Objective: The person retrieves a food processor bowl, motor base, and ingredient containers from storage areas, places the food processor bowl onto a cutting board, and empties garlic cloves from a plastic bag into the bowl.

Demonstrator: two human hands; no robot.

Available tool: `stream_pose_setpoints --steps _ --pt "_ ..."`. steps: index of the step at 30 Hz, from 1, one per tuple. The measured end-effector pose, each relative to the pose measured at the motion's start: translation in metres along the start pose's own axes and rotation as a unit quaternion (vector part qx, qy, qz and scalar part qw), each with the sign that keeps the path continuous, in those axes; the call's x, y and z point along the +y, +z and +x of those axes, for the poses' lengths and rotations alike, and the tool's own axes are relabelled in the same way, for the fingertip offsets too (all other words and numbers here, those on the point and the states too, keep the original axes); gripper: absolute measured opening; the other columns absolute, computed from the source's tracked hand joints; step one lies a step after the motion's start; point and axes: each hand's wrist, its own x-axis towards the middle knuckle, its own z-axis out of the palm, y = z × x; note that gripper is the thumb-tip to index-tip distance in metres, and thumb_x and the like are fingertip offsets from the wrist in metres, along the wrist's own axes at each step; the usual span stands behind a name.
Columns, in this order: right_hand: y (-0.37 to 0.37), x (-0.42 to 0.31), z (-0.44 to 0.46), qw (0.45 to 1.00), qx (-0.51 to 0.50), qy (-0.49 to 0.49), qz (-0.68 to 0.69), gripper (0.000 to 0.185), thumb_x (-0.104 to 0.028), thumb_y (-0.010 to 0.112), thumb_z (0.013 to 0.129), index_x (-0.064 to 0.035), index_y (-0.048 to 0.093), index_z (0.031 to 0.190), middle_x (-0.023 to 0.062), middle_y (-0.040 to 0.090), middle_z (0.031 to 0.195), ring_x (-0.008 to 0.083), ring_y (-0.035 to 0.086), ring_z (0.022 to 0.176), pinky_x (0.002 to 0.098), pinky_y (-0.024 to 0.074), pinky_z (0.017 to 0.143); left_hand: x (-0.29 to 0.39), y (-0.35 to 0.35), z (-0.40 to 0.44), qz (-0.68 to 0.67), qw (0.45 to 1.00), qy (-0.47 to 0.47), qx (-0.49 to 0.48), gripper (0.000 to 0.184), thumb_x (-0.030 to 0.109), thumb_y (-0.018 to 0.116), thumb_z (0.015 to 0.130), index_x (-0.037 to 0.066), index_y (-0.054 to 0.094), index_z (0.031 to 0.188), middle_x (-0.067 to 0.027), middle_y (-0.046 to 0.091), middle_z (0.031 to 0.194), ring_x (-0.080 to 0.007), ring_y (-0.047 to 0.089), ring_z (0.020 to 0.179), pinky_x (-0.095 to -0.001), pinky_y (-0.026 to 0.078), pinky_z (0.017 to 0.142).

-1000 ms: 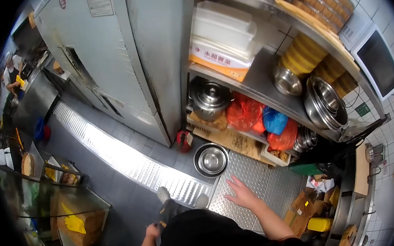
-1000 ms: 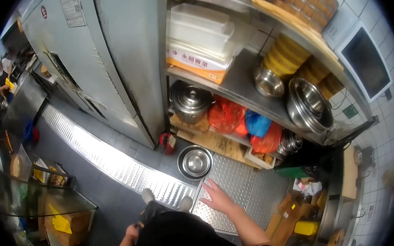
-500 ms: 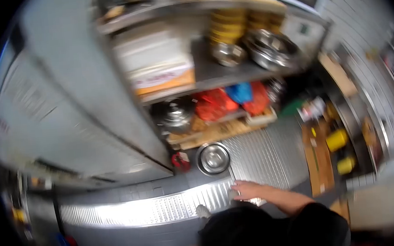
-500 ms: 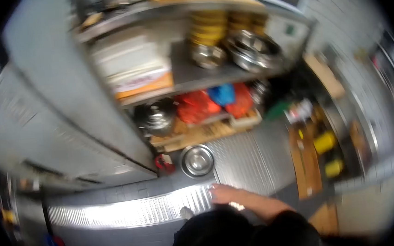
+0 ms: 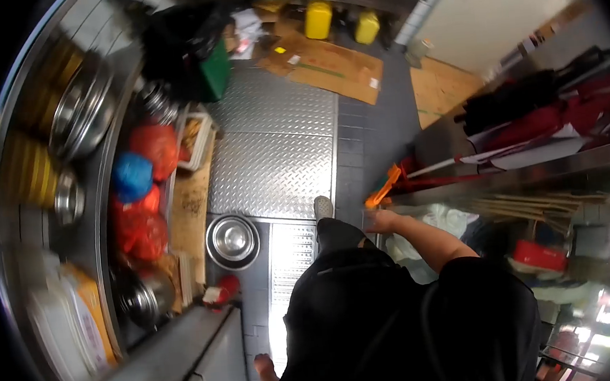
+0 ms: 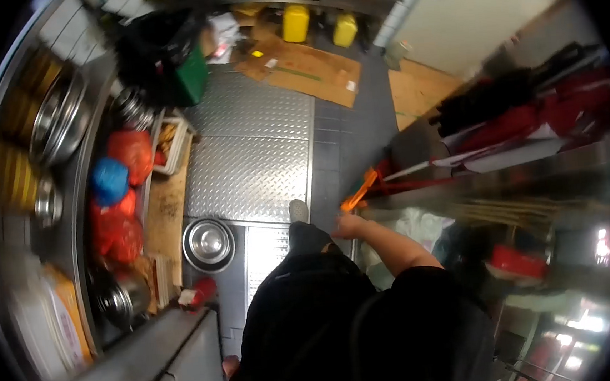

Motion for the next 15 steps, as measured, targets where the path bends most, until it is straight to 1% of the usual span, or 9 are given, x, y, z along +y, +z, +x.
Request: stream_pose_setpoints --steps 3,6,7,10,11,12,13,14,15 --pt "0.017 0.068 0.009 0.991 -0.017 0.11 0.068 0.069 -0.053 0.067 0.086 -0.0036 0.057 0.134 0.0223 0.062 0.129 0.0378 0.059 0.118 0.0439 0.0467 0.101 0.008 -0.108 0.1 -0.231 0.97 -0.077 0.007 0.021 0.017 0.054 0.087 0.006 0.072 0.091 -0.0151 0.071 0.095 -0.0302 0.068 0.093 -0.0421 0.054 0.079" --pt "0.033 0.133 0.018 0.957 0.02 0.195 0.213 0.066 -0.054 0.068 0.084 -0.0061 0.062 0.129 0.0211 0.066 0.121 0.0378 0.061 0.114 0.0452 0.0472 0.1 0.055 -0.229 0.201 -0.382 0.922 -0.05 0.05 0.027 0.019 0.057 0.086 0.001 0.07 0.101 -0.0202 0.071 0.1 -0.0328 0.068 0.098 -0.0418 0.052 0.084" --pt "0.023 0.147 0.016 0.959 0.028 0.211 0.187 0.06 -0.051 0.068 0.086 -0.0097 0.063 0.128 0.0185 0.067 0.119 0.0365 0.063 0.109 0.0445 0.0486 0.098 0.078 -0.267 0.233 -0.407 0.911 -0.026 0.059 0.03 0.019 0.057 0.086 -0.001 0.069 0.104 -0.022 0.071 0.101 -0.0337 0.068 0.099 -0.0418 0.051 0.085" --pt "0.082 0.255 0.067 0.991 0.09 0.048 0.091 0.055 -0.049 0.067 0.087 -0.0121 0.064 0.128 0.0173 0.068 0.119 0.0357 0.064 0.107 0.042 0.049 0.098 0.134 -0.365 0.339 -0.33 0.939 0.087 0.035 0.04 0.025 0.057 0.087 -0.001 0.065 0.118 -0.0263 0.067 0.113 -0.0428 0.064 0.106 -0.0459 0.049 0.094" --pt "0.068 0.264 0.065 0.981 0.115 0.091 0.127 0.055 -0.047 0.067 0.088 -0.0107 0.063 0.128 0.0174 0.067 0.121 0.0353 0.064 0.109 0.0412 0.0487 0.099 0.146 -0.385 0.377 -0.23 0.95 0.203 0.061 0.042 0.026 0.057 0.089 0.0 0.063 0.121 -0.0264 0.066 0.115 -0.0434 0.063 0.106 -0.0462 0.049 0.093" --pt "0.045 0.271 0.058 0.968 0.137 0.133 0.162 0.054 -0.045 0.067 0.088 -0.0093 0.063 0.128 0.0176 0.066 0.123 0.0349 0.063 0.11 0.0405 0.0483 0.1 0.182 -0.451 0.369 -0.272 0.943 0.168 0.092 0.042 0.028 0.057 0.09 0.0 0.063 0.121 -0.0254 0.066 0.112 -0.0431 0.064 0.104 -0.047 0.05 0.091" --pt "0.021 0.272 0.047 0.952 0.159 0.176 0.194 0.054 -0.044 0.067 0.088 -0.0078 0.062 0.129 0.0178 0.065 0.126 0.0345 0.063 0.112 0.0397 0.0479 0.101 0.197 -0.475 0.393 -0.324 0.912 0.21 0.141 0.04 0.025 0.058 0.09 0.0 0.062 0.122 -0.0243 0.068 0.108 -0.0418 0.065 0.1 -0.0464 0.051 0.089" --pt "0.001 0.268 0.035 0.914 0.208 0.22 0.272 0.057 -0.046 0.067 0.087 -0.0054 0.063 0.127 0.0188 0.065 0.125 0.0353 0.063 0.112 0.0406 0.0484 0.099 0.226 -0.547 0.375 -0.324 0.921 0.19 0.104 0.041 0.023 0.061 0.09 -0.001 0.061 0.123 -0.0234 0.069 0.105 -0.04 0.066 0.097 -0.0443 0.052 0.087" --pt "-0.035 0.253 0.017 0.865 0.253 0.261 0.345 0.059 -0.048 0.066 0.086 -0.003 0.064 0.125 0.0199 0.065 0.124 0.0361 0.063 0.113 0.0414 0.0489 0.098 0.232 -0.559 0.398 -0.365 0.908 0.184 0.095 0.041 0.021 0.061 0.089 -0.002 0.061 0.123 -0.0236 0.069 0.104 -0.0395 0.066 0.096 -0.0435 0.052 0.086"
